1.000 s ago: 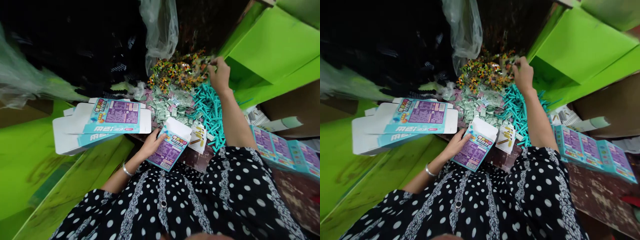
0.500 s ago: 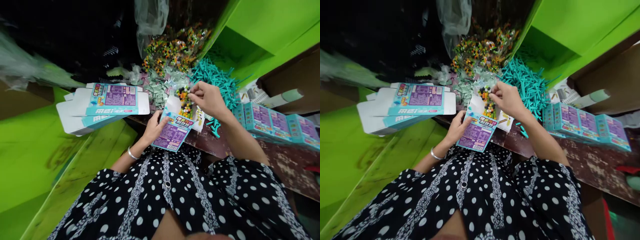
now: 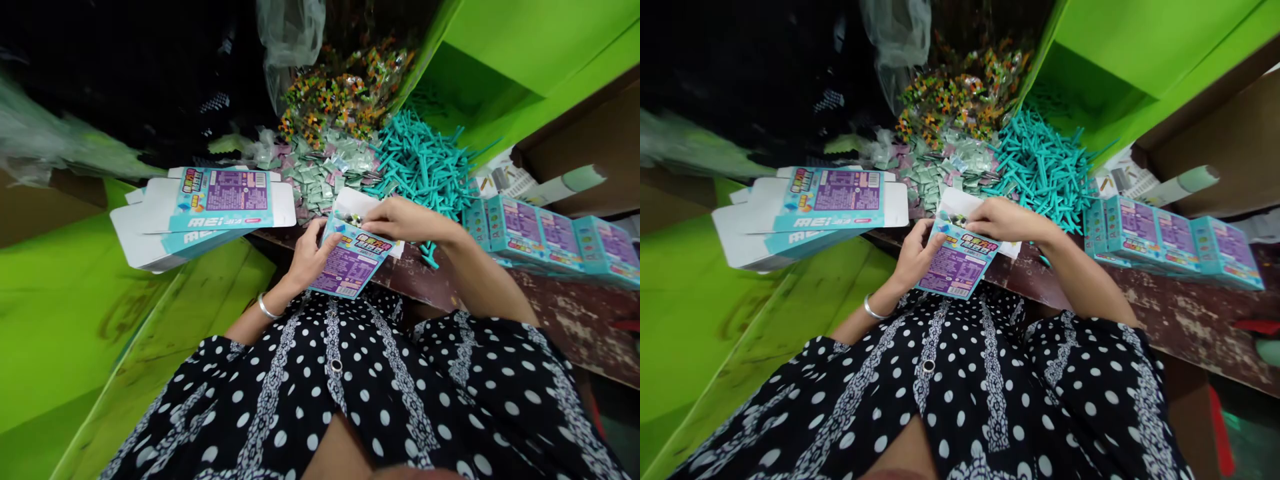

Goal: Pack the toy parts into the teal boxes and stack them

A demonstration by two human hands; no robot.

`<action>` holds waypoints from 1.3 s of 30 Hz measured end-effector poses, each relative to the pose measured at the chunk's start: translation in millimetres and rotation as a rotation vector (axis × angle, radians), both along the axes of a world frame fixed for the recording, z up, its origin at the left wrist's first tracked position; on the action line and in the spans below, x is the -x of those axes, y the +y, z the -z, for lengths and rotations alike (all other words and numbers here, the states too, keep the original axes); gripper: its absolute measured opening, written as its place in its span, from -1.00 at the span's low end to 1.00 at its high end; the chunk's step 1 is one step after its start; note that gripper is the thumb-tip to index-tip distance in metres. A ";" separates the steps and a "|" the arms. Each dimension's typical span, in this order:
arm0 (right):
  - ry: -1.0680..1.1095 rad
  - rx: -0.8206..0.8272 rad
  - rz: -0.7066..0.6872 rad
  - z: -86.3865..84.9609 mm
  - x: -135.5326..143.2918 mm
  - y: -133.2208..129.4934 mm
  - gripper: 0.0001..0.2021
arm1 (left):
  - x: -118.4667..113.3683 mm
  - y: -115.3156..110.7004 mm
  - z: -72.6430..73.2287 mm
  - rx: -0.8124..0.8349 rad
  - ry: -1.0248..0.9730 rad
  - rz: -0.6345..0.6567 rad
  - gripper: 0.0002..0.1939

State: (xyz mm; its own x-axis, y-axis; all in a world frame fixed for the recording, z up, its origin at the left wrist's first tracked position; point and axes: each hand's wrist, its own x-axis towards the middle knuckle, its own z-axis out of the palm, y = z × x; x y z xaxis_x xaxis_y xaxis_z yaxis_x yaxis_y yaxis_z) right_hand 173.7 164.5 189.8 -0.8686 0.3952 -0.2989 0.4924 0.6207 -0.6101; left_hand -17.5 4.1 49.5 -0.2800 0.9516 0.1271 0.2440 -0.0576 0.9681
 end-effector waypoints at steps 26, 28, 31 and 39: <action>0.511 -0.207 0.581 37.5 -40.6 -44.6 -0.44 | -8.6 -6.4 15.7 0.002 -0.160 0.051 -0.20; 0.600 -0.210 0.751 54.9 -52.6 -59.8 -0.51 | -7.3 -9.5 17.1 0.023 -0.167 0.042 -0.17; 0.592 -0.027 0.771 96.9 -60.0 -92.0 -0.49 | -9.3 -13.2 22.1 0.013 -0.174 0.054 -0.22; 0.668 -0.141 1.004 157.1 -49.3 -117.2 -0.53 | -14.4 14.7 41.4 -0.030 -0.111 0.050 -0.39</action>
